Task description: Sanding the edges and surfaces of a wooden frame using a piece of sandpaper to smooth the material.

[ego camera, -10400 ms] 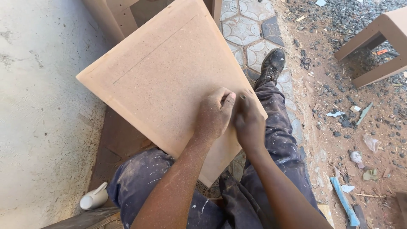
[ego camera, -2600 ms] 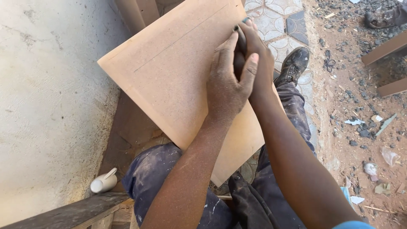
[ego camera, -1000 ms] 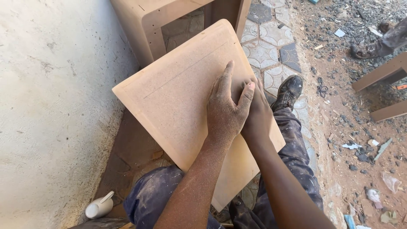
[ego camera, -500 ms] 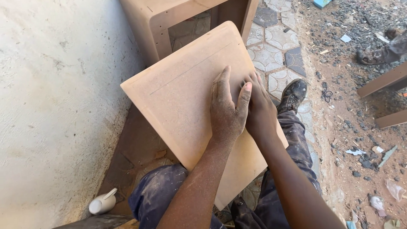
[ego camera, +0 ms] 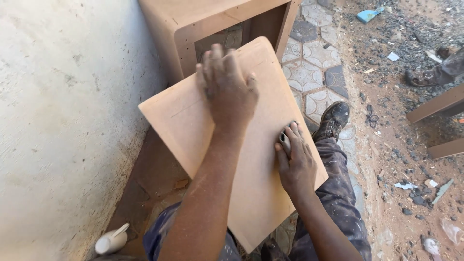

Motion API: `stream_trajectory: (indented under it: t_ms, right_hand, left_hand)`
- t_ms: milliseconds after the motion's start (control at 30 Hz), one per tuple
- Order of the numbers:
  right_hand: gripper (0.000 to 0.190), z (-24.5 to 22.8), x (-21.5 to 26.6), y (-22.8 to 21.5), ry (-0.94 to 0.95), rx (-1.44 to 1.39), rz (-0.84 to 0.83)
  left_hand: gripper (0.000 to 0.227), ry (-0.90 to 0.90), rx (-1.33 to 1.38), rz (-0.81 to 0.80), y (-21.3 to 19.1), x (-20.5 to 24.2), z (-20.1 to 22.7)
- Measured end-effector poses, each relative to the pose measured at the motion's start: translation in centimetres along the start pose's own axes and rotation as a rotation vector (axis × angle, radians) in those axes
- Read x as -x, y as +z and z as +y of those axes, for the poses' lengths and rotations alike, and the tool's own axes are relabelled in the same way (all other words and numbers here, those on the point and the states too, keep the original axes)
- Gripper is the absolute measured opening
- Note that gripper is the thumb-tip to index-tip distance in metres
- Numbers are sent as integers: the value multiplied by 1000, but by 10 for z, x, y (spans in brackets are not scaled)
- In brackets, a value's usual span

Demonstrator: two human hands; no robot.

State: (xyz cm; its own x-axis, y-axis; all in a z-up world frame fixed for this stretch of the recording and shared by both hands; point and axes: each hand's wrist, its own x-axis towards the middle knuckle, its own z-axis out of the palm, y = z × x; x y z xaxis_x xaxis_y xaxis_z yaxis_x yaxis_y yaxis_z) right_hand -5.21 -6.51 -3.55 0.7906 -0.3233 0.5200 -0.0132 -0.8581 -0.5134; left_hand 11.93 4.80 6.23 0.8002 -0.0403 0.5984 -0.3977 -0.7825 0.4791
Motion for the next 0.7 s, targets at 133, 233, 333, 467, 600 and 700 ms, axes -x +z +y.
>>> stream_trajectory:
  t_ms: [133,233,333,467,600,700]
  right_hand:
    - [43,-14,-51,9,-149,21,50]
    - [40,-22,-95,20,-218,9,93]
    - [42,-28,-144,30,-252,39,73]
    - [27,-51,-210,30,-287,43,28]
    - [23,-60,-271,22,-222,346,-333]
    - [34,-96,-306,7,-130,563,-661]
  left_hand:
    - [67,27,-238,78,16,-1,-3]
    - [47,59,-283,209,13,-2,-1]
    - [38,89,-326,316,9,-1,1]
    - [43,113,-293,349,0,-2,5]
    - [48,144,-262,407,-3,-2,7]
    - [49,147,-273,406,3,0,3]
